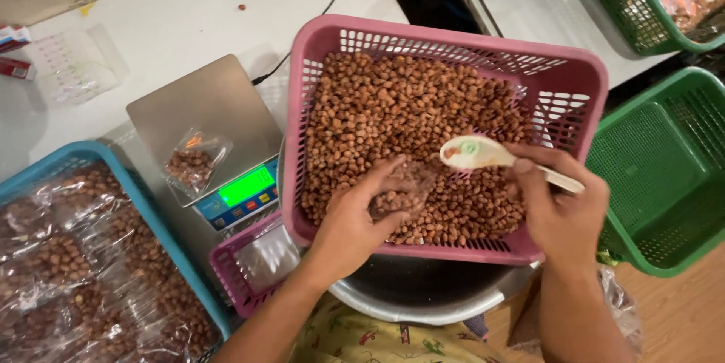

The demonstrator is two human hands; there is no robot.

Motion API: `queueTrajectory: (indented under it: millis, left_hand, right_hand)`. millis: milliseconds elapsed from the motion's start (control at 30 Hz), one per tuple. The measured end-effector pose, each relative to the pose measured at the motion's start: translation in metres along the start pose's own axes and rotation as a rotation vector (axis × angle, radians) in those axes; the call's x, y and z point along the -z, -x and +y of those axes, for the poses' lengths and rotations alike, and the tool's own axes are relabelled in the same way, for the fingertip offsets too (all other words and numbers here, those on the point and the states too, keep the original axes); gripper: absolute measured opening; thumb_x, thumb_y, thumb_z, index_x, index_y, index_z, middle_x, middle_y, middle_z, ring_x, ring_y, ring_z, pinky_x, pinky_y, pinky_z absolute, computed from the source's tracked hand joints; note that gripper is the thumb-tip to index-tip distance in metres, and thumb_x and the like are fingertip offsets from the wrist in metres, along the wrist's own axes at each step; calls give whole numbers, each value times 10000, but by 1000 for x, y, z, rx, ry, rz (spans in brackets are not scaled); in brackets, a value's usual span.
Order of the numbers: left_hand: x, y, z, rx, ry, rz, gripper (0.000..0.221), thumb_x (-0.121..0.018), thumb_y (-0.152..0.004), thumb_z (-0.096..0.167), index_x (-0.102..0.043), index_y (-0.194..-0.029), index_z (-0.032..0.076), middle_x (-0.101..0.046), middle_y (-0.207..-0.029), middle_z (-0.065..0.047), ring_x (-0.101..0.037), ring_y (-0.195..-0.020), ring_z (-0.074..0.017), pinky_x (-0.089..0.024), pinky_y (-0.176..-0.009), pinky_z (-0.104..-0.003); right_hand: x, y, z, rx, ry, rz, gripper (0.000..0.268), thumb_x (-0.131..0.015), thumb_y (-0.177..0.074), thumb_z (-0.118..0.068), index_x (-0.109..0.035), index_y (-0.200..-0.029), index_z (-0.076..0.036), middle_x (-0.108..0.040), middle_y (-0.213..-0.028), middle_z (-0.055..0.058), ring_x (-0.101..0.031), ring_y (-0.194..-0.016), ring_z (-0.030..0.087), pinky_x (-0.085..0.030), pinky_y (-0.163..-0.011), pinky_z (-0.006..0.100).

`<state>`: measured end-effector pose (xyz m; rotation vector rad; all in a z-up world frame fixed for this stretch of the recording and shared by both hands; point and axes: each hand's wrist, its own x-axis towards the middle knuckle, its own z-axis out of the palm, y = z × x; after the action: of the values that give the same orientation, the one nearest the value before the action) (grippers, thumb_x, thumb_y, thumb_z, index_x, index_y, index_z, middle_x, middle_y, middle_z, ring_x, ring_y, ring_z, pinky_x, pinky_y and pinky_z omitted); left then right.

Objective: Scooping peanuts from a large basket into small plastic bags and weighing them on a digital scale.

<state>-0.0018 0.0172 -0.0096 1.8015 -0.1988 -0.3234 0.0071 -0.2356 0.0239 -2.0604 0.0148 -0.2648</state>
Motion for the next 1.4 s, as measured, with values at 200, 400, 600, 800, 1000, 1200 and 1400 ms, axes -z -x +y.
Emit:
queueTrajectory:
  millis: [200,400,600,800,1000,1200,1400]
  left_hand:
    - [-13,-10,8,85,34,-70,792,-781,-828,157,-425,-1535,203,-736,-1295,-121,-778,-1087,-222,-628,-961,-409]
    - [-15,-7,-9,34,565,-76,548,-723,-903,151,-579,-1421,48,-745,-1149,-98,-697,-993,-141,-670,-774,-326]
    - [76,22,-47,-281,-76,338,265,-585,-899,-53,-745,-856,153,-771,-989,-10,-743,-989,-185,-564,-905,-337]
    - [240,-4,-158,-106,-745,262,494,-602,-1034,319,-660,-629,42,-675,-1137,-130,-588,-1138,-286,-277,-1026,-485]
    - [247,6,-143,-29,-423,418,184,-762,-926,171,-730,-1092,98,-684,-1138,-76,-632,-1079,-252,-474,-945,-390]
    - [215,28,-91,-550,-521,637,359,-645,-1065,197,-573,-1338,-25,-479,-1353,-167,-520,-1294,-357,-434,-1144,-490]
    - [110,35,-44,-345,327,576,738,-646,-875,-166,-326,-1495,74,-344,-1527,-96,-649,-843,-187,-560,-720,-277]
  right_hand:
    - [3,1,-18,614,203,-181,135,-721,-921,29,-740,-1055,39,-758,-989,163,-751,-856,242,-647,-818,303]
    - [7,14,-5,403,177,92,127,-602,-1008,187,-704,-1076,157,-716,-888,220,-721,-776,280,-582,-736,344]
    - [17,34,35,32,170,125,165,-596,-1240,93,-701,-1367,110,-696,-1090,210,-677,-965,210,-546,-898,275]
    - [7,49,45,132,407,54,209,-667,-1351,-2,-737,-1395,190,-714,-1133,285,-684,-959,318,-519,-754,397]
    - [-10,41,29,92,183,-15,139,-605,-1249,105,-686,-1310,201,-671,-972,243,-645,-818,244,-547,-804,344]
    - [-7,36,42,30,340,-42,127,-735,-1143,-57,-771,-1262,-28,-698,-862,69,-614,-818,95,-496,-809,266]
    - [-23,22,35,210,456,-169,158,-695,-992,-153,-780,-1076,-49,-776,-1032,123,-723,-972,260,-518,-961,372]
